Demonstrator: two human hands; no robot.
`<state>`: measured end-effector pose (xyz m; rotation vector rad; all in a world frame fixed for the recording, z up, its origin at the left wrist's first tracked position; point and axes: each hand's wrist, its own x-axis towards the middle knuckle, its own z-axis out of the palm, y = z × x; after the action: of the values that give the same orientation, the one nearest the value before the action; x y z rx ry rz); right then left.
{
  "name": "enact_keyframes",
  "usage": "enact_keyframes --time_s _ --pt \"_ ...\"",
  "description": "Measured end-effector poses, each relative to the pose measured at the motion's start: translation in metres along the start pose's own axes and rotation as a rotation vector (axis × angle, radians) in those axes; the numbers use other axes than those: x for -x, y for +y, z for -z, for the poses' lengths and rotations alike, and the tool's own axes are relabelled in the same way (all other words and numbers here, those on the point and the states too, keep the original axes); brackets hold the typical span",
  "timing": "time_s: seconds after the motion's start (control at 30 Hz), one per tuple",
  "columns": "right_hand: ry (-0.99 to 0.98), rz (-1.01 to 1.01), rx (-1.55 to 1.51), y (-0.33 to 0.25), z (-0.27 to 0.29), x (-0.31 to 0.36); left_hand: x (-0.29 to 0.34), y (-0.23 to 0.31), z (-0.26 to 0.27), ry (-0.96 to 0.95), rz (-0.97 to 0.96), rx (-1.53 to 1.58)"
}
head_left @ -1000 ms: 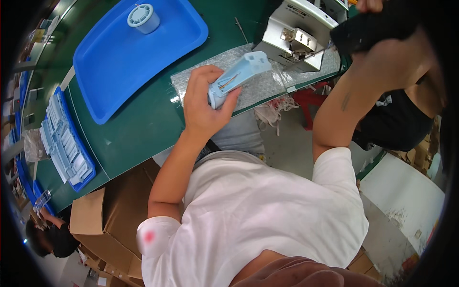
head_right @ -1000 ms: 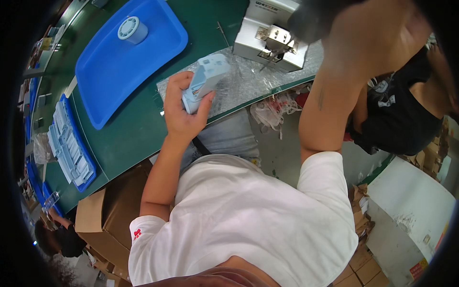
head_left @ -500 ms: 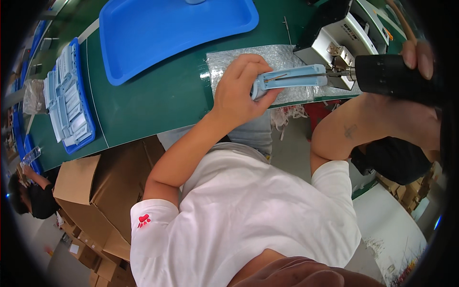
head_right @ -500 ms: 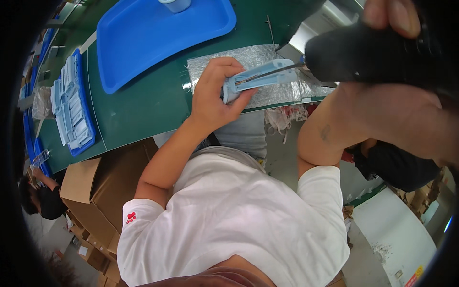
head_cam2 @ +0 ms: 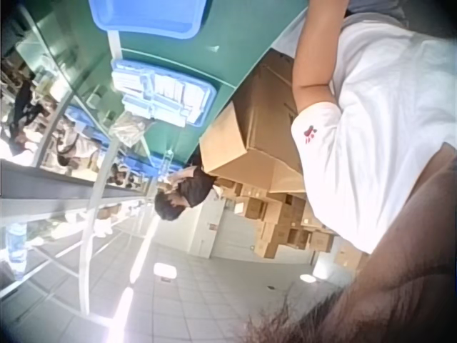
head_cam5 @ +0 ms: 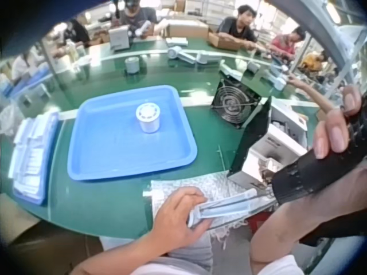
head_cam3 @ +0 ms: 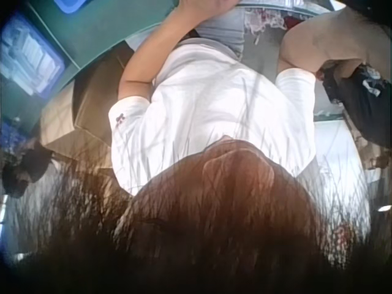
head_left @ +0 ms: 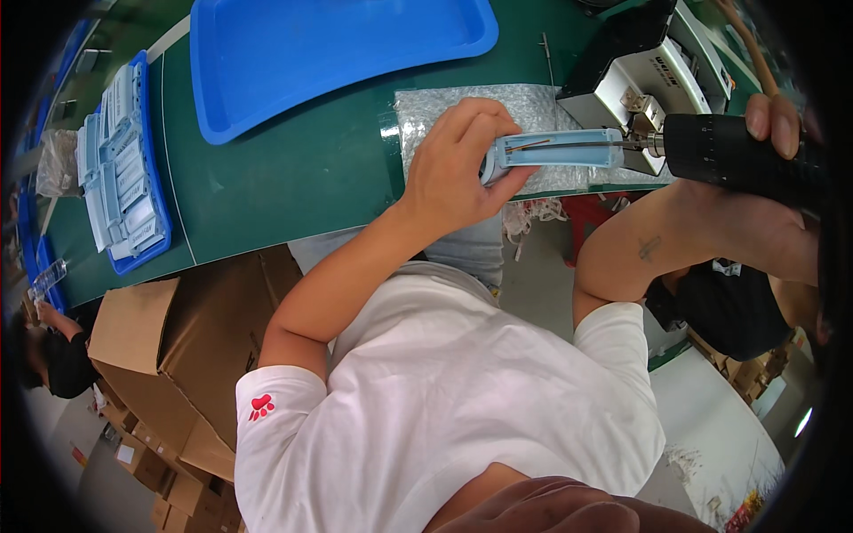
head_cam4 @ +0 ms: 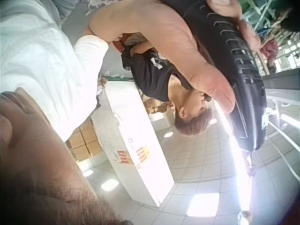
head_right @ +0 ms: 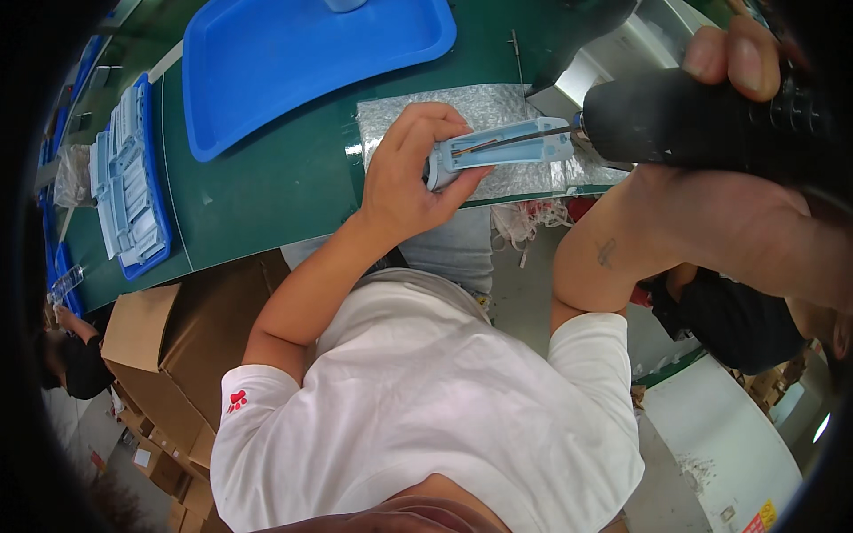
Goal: The person assembles small white handheld electronic devices at a factory workstation. They insert cylindrical components into rectangular housings, secure them with a power screwdriver, and place the finished units into a blue tray. The process is repeated for multiple units throughout the clip.
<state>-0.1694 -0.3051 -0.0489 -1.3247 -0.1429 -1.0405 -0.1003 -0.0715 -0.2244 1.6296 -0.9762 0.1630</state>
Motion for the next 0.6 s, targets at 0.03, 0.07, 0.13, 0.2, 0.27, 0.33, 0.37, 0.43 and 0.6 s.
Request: enact_keyframes --time_s 0.03,0.07,0.13,0.2,0.27,0.33,0.37,0.43,0.6 --pt "0.004 0.002 -0.003 0.001 0.0 0.0 0.0 0.0 0.0 -0.001 0.003 0.0" --pt "0.004 0.0 0.0 0.001 0.001 0.001 0.0 0.0 0.0 -0.001 0.002 0.0" --pt "0.001 0.0 0.004 0.0 0.001 0.002 0.002 -0.001 -0.001 -0.002 0.003 0.0" --pt "0.0 0.002 -0.003 0.001 0.003 0.005 0.001 -0.001 0.0 -0.004 0.004 0.003" --pt "-0.004 0.004 -0.003 0.004 0.004 0.007 0.001 -0.002 0.0 -0.004 0.002 0.004" --pt "0.0 0.008 -0.005 0.005 0.004 0.011 0.001 -0.003 0.0 -0.005 -0.013 0.004" --pt "0.004 0.012 -0.005 0.006 0.005 0.012 0.001 -0.002 -0.001 -0.008 -0.006 0.009" --pt "0.009 0.02 -0.005 0.005 0.006 0.014 0.001 0.0 -0.001 -0.011 0.004 0.016" --pt "0.019 0.026 -0.019 0.008 0.007 0.012 0.003 0.0 -0.002 -0.033 0.016 -0.006"
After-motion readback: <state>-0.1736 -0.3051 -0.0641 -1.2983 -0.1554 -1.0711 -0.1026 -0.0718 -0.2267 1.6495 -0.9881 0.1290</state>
